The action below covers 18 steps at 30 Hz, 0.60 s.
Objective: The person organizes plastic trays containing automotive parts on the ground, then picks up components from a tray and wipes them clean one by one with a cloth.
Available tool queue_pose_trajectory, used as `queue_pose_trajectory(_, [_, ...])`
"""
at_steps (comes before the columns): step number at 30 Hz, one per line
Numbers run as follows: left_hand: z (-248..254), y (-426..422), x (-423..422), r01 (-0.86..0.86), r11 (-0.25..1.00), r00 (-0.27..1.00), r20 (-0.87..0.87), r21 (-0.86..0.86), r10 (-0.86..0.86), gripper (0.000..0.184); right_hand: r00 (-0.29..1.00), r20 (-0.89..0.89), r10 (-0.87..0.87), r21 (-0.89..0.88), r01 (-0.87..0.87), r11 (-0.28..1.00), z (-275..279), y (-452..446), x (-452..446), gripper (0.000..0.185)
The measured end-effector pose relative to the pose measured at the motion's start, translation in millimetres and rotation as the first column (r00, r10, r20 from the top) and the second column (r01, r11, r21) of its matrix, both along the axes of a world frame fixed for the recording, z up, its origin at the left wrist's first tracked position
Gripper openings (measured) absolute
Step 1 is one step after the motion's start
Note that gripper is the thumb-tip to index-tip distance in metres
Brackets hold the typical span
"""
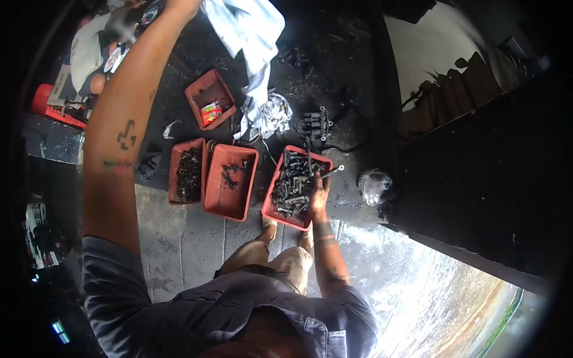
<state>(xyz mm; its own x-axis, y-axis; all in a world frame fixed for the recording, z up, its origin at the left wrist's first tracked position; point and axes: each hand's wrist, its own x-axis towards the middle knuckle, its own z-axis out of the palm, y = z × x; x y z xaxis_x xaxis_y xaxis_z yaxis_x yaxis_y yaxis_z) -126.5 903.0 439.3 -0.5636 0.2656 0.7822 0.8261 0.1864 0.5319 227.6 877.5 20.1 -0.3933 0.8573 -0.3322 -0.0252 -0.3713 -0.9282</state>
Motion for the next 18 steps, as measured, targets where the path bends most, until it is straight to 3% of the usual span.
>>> queue_pose_trajectory(1, [-3.2, -3.3, -5.1, 0.008, 0.993, 1.000, -0.017, -0.121, -0.010, 0.044, 1.000, 0.000, -0.003, 0.003, 0.003, 1.000, 5.2, -1.3, 0.3, 0.034])
queue_pose_trajectory(2, [-29.2, -1.6, -26.1, -0.139, 0.852, 0.987, -0.136, -0.505, 0.080, 0.032, 0.999, -0.049, -0.011, -0.105, 0.006, 0.994, 11.0, -3.3, 1.3, 0.033])
queue_pose_trajectory(3, [-61.6, 1.1, -45.0, -0.293, 0.554, 0.953, -0.282, -0.779, 0.108, 0.023, 0.995, -0.099, -0.029, -0.214, 0.007, 0.977, 18.8, -5.0, 1.9, 0.033])
queue_pose_trajectory(4, [-79.3, -15.8, -27.6, -0.206, 0.542, 0.931, -0.334, -0.815, -0.148, 0.027, 0.997, -0.074, 0.000, -0.092, -0.007, 0.996, 25.8, -5.6, 3.5, 0.032])
queue_pose_trajectory(5, [-90.6, -27.1, -17.5, -0.254, 0.529, 0.859, -0.440, -0.810, -0.261, 0.031, 0.997, -0.074, -0.020, -0.098, 0.012, 0.995, 29.8, -5.5, 4.0, 0.032])
queue_pose_trajectory(6, [-90.0, -29.5, -8.6, -0.065, 0.651, 0.981, -0.169, -0.756, -0.099, 0.032, 1.000, 0.003, -0.003, 0.230, 0.003, 0.973, 32.0, -5.2, 4.7, 0.032])
queue_pose_trajectory(7, [-92.1, -31.0, 1.6, 0.086, 0.766, 0.987, 0.157, -0.637, 0.020, 0.032, 0.995, 0.095, -0.015, 0.523, -0.037, 0.851, 31.2, -7.1, 8.3, 0.033])
queue_pose_trajectory(8, [-103.8, -33.5, 12.9, 0.126, 0.741, 0.978, 0.209, -0.660, 0.020, 0.032, 0.999, 0.023, -0.031, 0.333, 0.022, 0.943, -5.9, -7.7, 9.7, 0.037])
queue_pose_trajectory(9, [-120.9, -34.9, 21.7, 0.164, 0.721, 0.965, 0.261, -0.673, 0.025, 0.032, 0.992, 0.128, -0.001, 0.434, -0.055, 0.899, -38.2, 1.5, 11.2, 0.041])
queue_pose_trajectory(10, [-144.5, -39.9, 25.7, 0.154, 0.601, 0.988, 0.113, -0.784, -0.105, 0.035, 0.999, -0.046, 0.008, 0.111, -0.003, 0.994, 17.4, 2.1, 10.7, 0.041])
queue_pose_trajectory(11, [-147.8, -43.9, 42.3, 0.163, 0.589, 0.987, 0.128, -0.792, -0.101, 0.036, 0.974, -0.224, -0.035, -0.218, -0.015, 0.976, 92.7, 2.7, 4.0, 0.040])
queue_pose_trajectory(12, [-150.8, -48.0, 57.5, 0.184, 0.715, 0.982, 0.160, -0.674, -0.102, 0.037, 0.993, -0.118, -0.031, -0.223, 0.004, 0.975, 113.5, 4.9, 0.7, 0.038])
queue_pose_trajectory(13, [-152.0, -52.1, 73.3, 0.340, 0.786, 0.881, 0.466, -0.516, -0.076, 0.035, 0.992, -0.129, -0.013, -0.212, -0.015, 0.977, 94.3, 7.9, 0.1, 0.038])
queue_pose_trajectory(14, [-154.5, -60.8, 91.0, 0.449, 0.785, 0.750, 0.657, -0.427, -0.072, 0.034, 1.000, 0.019, -0.010, 0.219, 0.005, 0.976, 59.0, 14.4, -2.0, 0.035])
queue_pose_trajectory(15, [-173.9, -69.4, 96.9, 0.510, 0.766, 0.818, 0.497, -0.392, -0.291, 0.033, 0.989, 0.131, -0.071, 0.616, -0.025, 0.787, 42.5, 19.9, -10.3, 0.031])
queue_pose_trajectory(16, [-176.6, -72.1, 113.1, 0.589, 0.781, 0.730, 0.551, -0.208, -0.404, 0.018, 0.995, 0.093, -0.034, 0.641, -0.034, 0.767, 51.7, 21.8, -21.6, 0.031])
queue_pose_trajectory(17, [-155.6, -75.8, 134.3, 0.600, 0.800, 0.502, 0.779, -0.001, -0.376, 0.016, 0.994, -0.085, 0.064, 0.426, -0.022, 0.905, 66.5, 19.2, -27.3, 0.025])
queue_pose_trajectory(18, [-158.5, -76.9, 138.0, 0.629, 0.767, 0.408, 0.785, 0.129, -0.467, 0.017, 0.956, -0.264, 0.125, 0.182, -0.078, 0.980, 83.8, 15.1, -29.0, 0.021])
